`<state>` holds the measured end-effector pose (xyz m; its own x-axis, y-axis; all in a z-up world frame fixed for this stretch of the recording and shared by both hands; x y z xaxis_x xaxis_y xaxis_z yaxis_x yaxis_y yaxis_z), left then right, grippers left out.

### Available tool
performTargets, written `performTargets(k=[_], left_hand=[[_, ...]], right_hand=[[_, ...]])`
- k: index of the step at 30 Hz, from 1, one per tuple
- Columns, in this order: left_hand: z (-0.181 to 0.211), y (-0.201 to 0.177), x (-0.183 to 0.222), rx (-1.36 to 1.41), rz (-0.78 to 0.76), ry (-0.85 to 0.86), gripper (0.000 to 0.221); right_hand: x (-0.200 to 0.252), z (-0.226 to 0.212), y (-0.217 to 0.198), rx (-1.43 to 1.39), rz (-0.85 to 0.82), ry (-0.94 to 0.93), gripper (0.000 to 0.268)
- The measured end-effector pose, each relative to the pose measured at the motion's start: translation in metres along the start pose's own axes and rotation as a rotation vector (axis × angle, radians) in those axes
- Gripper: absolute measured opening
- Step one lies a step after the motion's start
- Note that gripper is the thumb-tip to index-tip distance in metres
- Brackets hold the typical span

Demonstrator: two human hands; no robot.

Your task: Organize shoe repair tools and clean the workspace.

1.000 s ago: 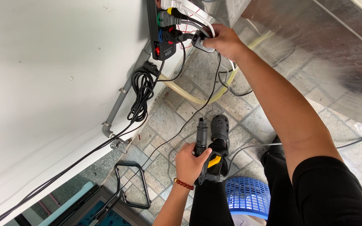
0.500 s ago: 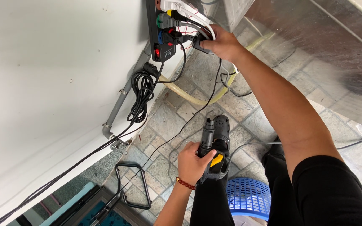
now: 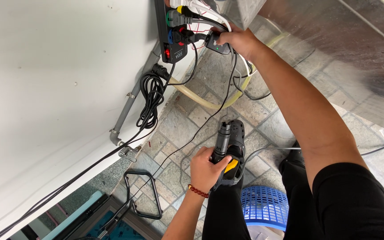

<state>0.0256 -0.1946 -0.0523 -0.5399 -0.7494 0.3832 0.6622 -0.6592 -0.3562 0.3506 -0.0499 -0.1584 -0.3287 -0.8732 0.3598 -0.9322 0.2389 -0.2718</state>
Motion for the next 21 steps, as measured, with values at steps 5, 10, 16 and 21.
performTargets(k=[5, 10, 16, 21], left_hand=[[0.002, 0.000, -0.003, -0.004, -0.002, -0.018, 0.035], [0.005, -0.003, -0.002, -0.005, 0.005, 0.026, 0.034], [-0.001, -0.004, -0.002, -0.008, -0.001, -0.022, 0.034], [-0.002, -0.005, -0.002, -0.007, 0.000, 0.011, 0.035]], right_hand=[[-0.002, 0.003, 0.000, 0.084, 0.016, 0.056, 0.065], [-0.008, 0.009, 0.004, 0.042, 0.040, 0.044, 0.061], [-0.006, -0.005, 0.004, 0.040, 0.055, -0.065, 0.034], [-0.002, -0.005, -0.004, 0.063, -0.005, 0.015, 0.037]])
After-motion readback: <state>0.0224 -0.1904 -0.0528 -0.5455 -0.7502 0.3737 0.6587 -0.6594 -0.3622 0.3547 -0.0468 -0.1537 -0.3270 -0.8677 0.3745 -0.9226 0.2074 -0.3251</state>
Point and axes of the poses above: each hand's wrist, its own x-axis away from the middle knuckle, its own y-axis out of the palm, z = x × y, the point moved 8 cm from there along -x, towards the middle knuckle, and after that the axes turned 15 degrees about x, right-handed, at the moved point
